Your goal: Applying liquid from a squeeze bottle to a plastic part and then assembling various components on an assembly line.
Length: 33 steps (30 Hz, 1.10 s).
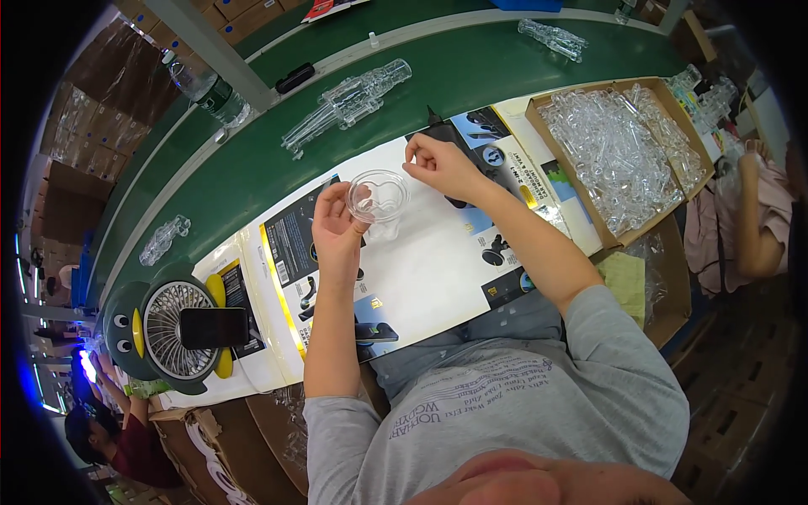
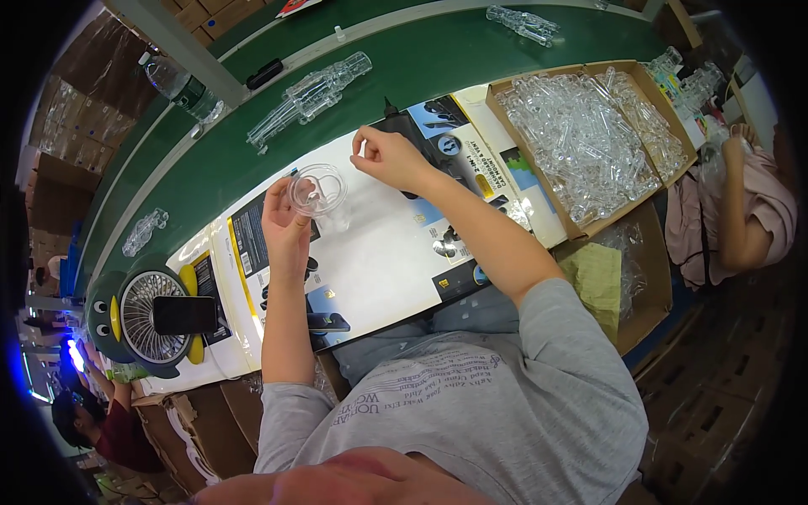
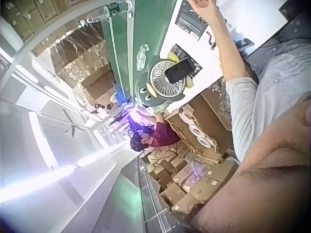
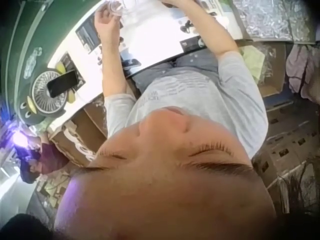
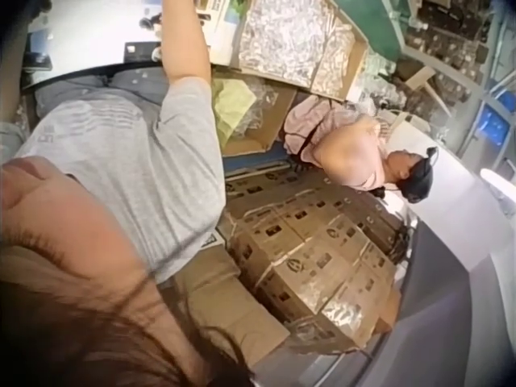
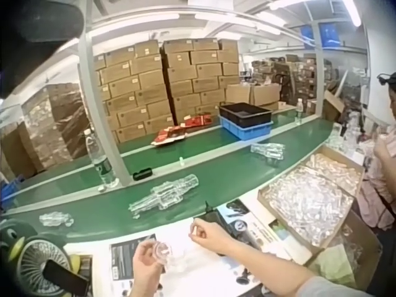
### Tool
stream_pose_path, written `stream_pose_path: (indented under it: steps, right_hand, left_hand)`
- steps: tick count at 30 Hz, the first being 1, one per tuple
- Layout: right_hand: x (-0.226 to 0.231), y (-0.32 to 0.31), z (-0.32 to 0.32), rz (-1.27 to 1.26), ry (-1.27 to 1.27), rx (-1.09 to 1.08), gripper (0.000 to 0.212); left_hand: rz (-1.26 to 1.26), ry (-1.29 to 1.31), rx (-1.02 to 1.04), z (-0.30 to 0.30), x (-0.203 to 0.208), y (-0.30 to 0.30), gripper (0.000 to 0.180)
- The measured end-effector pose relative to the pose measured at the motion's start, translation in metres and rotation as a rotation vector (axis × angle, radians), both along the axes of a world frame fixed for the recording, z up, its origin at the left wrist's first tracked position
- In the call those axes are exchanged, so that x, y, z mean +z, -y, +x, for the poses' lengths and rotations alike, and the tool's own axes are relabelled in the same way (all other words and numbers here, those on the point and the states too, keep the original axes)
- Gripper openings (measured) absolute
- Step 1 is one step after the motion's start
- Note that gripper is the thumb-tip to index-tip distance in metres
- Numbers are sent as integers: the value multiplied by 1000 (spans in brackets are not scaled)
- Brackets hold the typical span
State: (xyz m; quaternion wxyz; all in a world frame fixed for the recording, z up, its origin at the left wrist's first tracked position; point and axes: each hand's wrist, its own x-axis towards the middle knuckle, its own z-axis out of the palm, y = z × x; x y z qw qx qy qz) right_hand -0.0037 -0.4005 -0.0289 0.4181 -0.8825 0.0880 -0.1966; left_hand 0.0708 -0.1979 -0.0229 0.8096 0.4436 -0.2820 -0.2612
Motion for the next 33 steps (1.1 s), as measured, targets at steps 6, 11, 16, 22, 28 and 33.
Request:
stream_pose_path:
  steps: [6,11,16,22,28,33]
  right_hand:
    - [15,9,-3,1202,32,438,17]
    - [12,16,-5,1430,99,799,19]
    - [14,18,-8,1482,119,856,20]
    - [12,13,-5,1502,109,873,21]
    - [15,16,-6,1526,145,898,24]
    - [9,17,0,1614,182,890,24]
  left_hand:
    - [115,13,48,0,1,0,65]
    - [126,87,41,-4,5,2,68]
    - [116,90,36,-5,5,4,68]
    - [114,76,47,-3,1,-1,68]
    - [126,71,36,-1,6,3,66]
    - [142,93,74,4,-3,3,65]
